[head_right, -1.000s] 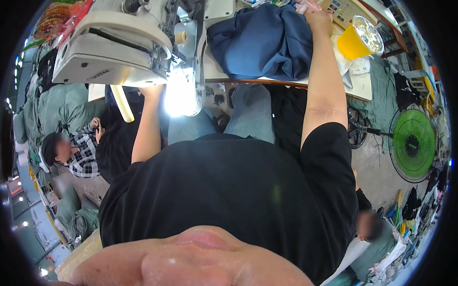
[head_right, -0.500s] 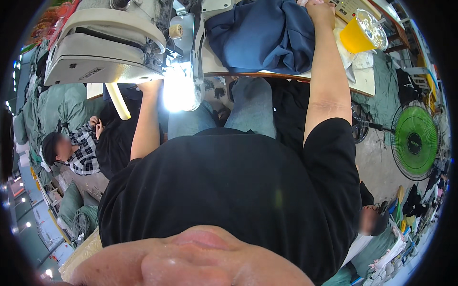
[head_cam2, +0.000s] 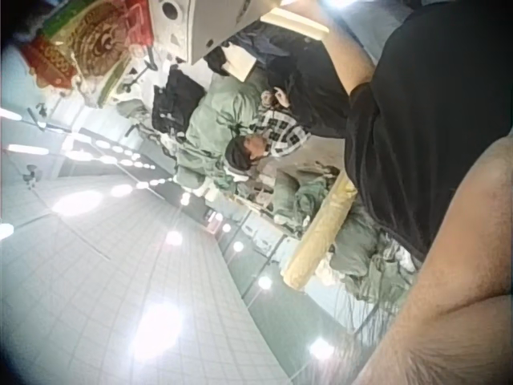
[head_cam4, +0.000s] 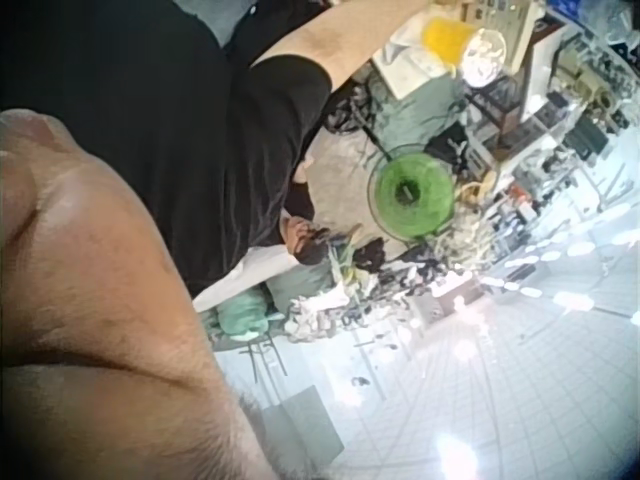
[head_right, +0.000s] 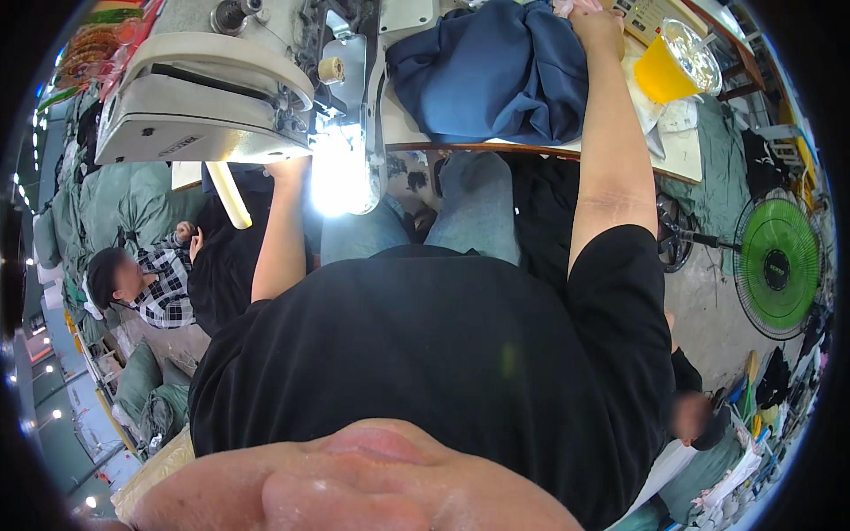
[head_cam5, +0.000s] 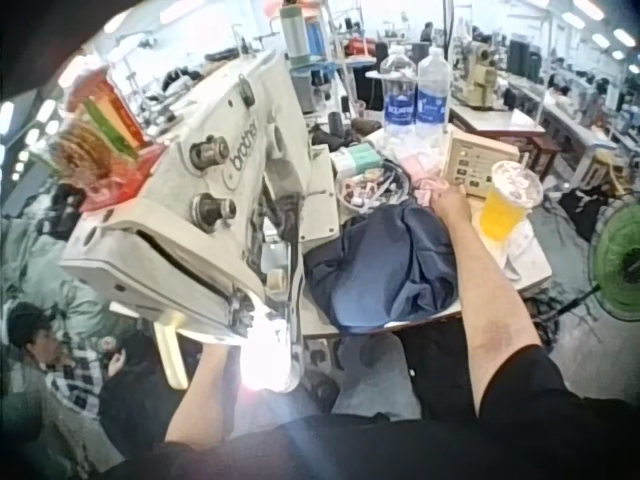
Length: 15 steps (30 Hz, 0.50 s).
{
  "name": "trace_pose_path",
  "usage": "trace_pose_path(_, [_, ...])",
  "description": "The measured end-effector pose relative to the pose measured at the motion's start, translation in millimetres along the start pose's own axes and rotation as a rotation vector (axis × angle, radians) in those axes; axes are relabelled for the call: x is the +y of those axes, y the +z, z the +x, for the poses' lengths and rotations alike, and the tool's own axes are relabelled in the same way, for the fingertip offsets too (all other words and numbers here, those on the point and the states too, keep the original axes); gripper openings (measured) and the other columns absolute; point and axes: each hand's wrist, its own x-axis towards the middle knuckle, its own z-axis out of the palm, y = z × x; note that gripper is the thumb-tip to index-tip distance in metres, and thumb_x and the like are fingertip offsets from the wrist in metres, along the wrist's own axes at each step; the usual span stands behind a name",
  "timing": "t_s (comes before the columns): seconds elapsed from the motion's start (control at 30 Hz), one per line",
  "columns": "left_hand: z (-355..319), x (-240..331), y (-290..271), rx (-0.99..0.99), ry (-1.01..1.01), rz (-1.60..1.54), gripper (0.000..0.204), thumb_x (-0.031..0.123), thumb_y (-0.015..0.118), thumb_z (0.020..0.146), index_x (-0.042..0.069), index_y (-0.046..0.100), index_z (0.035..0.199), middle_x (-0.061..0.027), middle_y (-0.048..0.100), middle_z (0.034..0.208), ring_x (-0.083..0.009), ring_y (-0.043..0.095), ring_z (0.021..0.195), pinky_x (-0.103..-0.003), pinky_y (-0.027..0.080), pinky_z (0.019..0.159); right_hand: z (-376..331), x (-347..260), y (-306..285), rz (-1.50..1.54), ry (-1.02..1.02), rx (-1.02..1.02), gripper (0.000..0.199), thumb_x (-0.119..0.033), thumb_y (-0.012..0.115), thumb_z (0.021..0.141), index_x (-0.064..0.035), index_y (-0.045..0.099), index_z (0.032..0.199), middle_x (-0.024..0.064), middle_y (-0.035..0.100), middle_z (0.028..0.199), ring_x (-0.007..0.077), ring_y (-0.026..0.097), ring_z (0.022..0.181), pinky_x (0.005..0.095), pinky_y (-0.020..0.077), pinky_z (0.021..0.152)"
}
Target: The person threads a sewing machine by pulling thread from overhead spools, routing it through the machine guides, and trimming excess thread with thread snips.
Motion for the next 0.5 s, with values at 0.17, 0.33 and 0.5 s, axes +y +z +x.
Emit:
trace_pose_path(0.17, [6.3,18.1,-1.4,-0.049,-0.023,-0.007,0.034,0.030,0.081,0.073,0.004,0.074,0.095,-0.0158,0.074,0.094,-0.0396,0.070,0.090,-0.048,0.055,0.083,8.5,19.6,4.1,-0.003,-0.061,0.009,0.080,-0.056,0.055,0.086,0.0040,0.060,0.138,0.0284,0.057,0.143,0.0417,0.057,0.132,0.0465,0.0483,0.108])
trace_pose_path(0.33, [-29.7,-24.2,18.3,0.009,-0.125,-0.166,0.034,0.030,0.081,0.074,0.005,0.073,0.095,-0.0148,0.074,0.093,-0.0390,0.070,0.090,-0.047,0.055,0.082,5.5,3.5,0.8,0.017,-0.063,-0.001,0.071,-0.052,0.052,0.089,0.0028,0.065,0.132,0.0304,0.057,0.142,0.0433,0.056,0.132,0.0479,0.0472,0.109])
trace_pose_path(0.5, [-31.6,-21.2,24.9,-0.007,-0.137,-0.189,0.034,0.030,0.081,0.074,0.005,0.073,0.095,-0.0145,0.074,0.093,-0.0388,0.070,0.089,-0.047,0.055,0.082,-15.1,-11.0,-19.5,-0.001,0.004,0.020,0.068,-0.048,0.049,0.092,0.0040,0.064,0.133,0.0328,0.057,0.140,0.0437,0.055,0.133,0.0478,0.0466,0.110])
